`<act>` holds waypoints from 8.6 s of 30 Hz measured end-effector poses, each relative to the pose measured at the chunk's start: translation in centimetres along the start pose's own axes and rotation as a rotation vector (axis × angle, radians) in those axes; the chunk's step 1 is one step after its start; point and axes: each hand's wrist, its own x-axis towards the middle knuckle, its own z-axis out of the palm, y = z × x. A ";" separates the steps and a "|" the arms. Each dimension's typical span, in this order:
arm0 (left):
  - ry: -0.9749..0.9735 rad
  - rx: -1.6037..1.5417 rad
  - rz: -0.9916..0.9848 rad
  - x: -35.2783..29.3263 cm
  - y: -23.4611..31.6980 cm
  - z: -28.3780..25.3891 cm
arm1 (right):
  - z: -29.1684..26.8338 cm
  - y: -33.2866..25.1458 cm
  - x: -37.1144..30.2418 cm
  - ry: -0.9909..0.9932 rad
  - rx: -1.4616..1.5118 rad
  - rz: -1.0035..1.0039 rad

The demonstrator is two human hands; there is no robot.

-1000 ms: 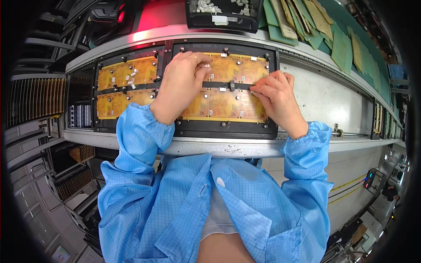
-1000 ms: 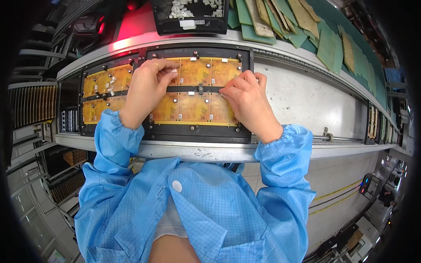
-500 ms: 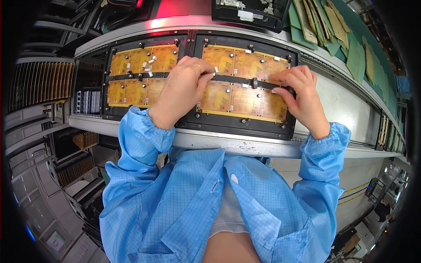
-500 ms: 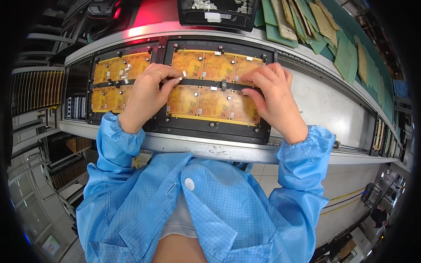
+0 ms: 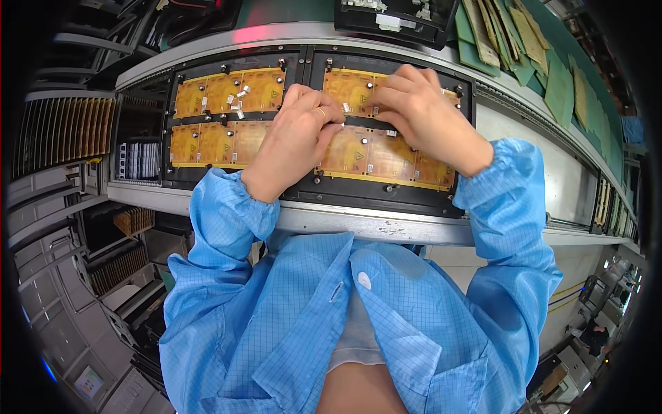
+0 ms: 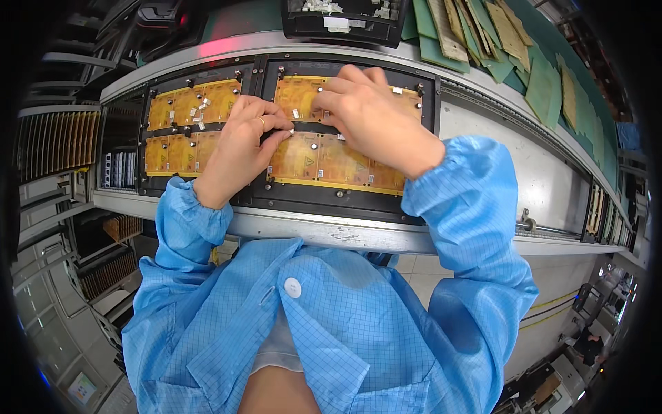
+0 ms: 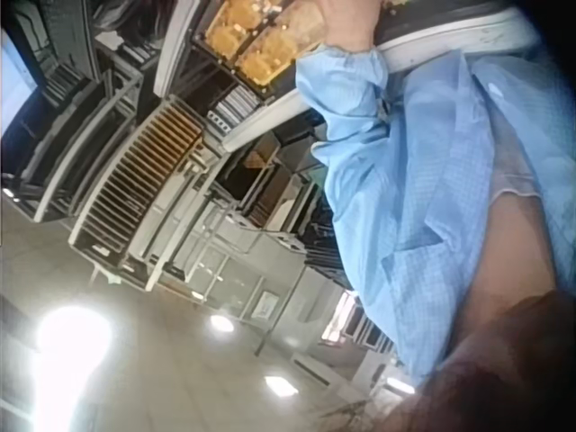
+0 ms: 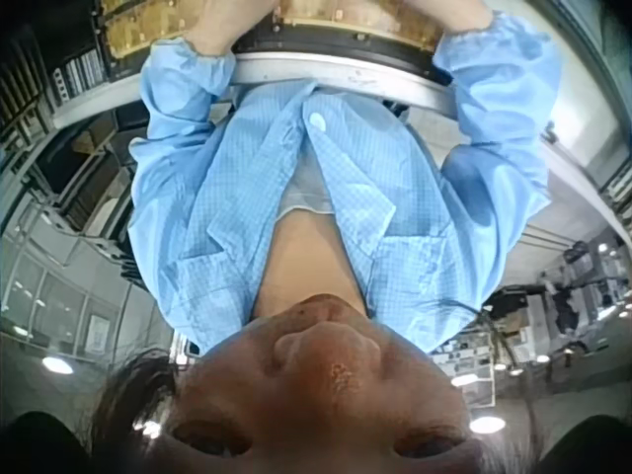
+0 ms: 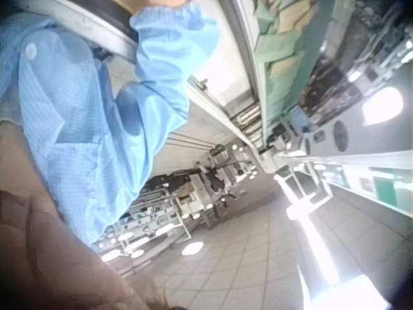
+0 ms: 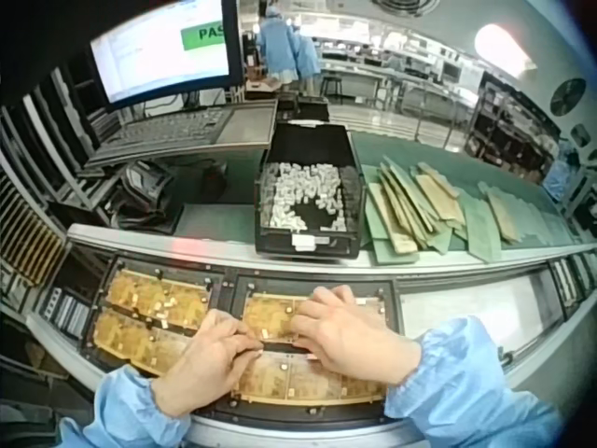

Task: Assembling electronic components and panels at a manual assembly station on a production floor.

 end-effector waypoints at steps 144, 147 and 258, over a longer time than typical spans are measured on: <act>0.328 -0.378 -0.013 -11.0 0.1 -4.2 | 8.0 -14.2 -0.4 0.599 -0.246 0.918; 0.324 -0.399 -0.026 -11.0 0.1 -4.3 | 8.1 -14.3 -0.1 0.574 -0.239 0.957; 0.373 0.196 -0.873 -18.5 -12.7 -14.5 | 1.0 3.4 -23.9 0.577 -0.245 1.411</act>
